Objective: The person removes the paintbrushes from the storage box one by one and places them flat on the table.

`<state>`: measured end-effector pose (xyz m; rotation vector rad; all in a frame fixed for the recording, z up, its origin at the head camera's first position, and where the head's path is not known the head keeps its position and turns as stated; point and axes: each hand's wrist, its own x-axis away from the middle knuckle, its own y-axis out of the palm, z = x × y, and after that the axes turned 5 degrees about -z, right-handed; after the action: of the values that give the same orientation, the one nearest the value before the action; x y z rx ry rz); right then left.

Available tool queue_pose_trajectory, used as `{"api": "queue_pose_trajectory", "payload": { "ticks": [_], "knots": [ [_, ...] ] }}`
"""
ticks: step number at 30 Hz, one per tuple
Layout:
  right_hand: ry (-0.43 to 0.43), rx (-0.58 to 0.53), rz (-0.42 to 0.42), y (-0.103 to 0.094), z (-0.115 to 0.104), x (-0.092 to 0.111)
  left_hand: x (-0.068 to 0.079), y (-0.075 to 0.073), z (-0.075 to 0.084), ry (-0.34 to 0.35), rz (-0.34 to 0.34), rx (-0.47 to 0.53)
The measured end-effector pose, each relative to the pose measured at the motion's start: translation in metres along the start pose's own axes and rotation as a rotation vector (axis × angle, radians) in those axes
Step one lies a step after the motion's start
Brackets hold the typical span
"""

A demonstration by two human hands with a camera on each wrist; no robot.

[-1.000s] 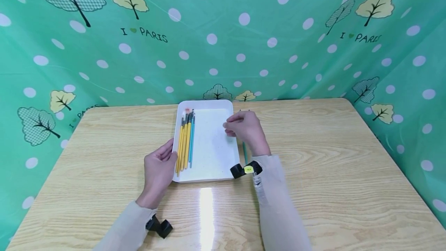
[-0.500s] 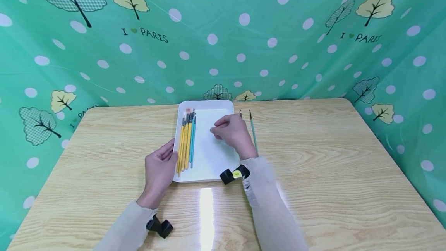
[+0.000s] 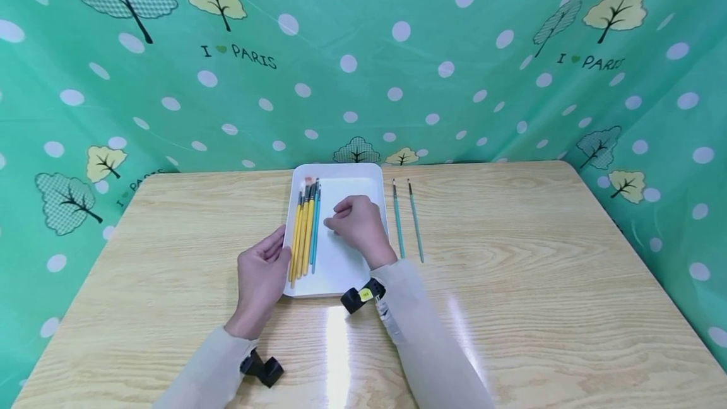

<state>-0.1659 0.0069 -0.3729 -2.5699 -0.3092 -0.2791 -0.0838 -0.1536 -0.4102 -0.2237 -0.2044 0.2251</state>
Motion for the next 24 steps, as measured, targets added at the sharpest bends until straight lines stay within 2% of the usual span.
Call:
{"api": "queue_pose_trajectory", "payload": {
  "ticks": [12, 24],
  "knots": [
    [-0.005, -0.019, -0.040, 0.024, -0.002, 0.000, 0.000, 0.000, 0.002, -0.013, -0.008, 0.007],
    [-0.014, 0.037, 0.021, 0.043, -0.007, 0.003, 0.000, 0.000, 0.003, -0.017, -0.004, -0.008]
  ]
}}
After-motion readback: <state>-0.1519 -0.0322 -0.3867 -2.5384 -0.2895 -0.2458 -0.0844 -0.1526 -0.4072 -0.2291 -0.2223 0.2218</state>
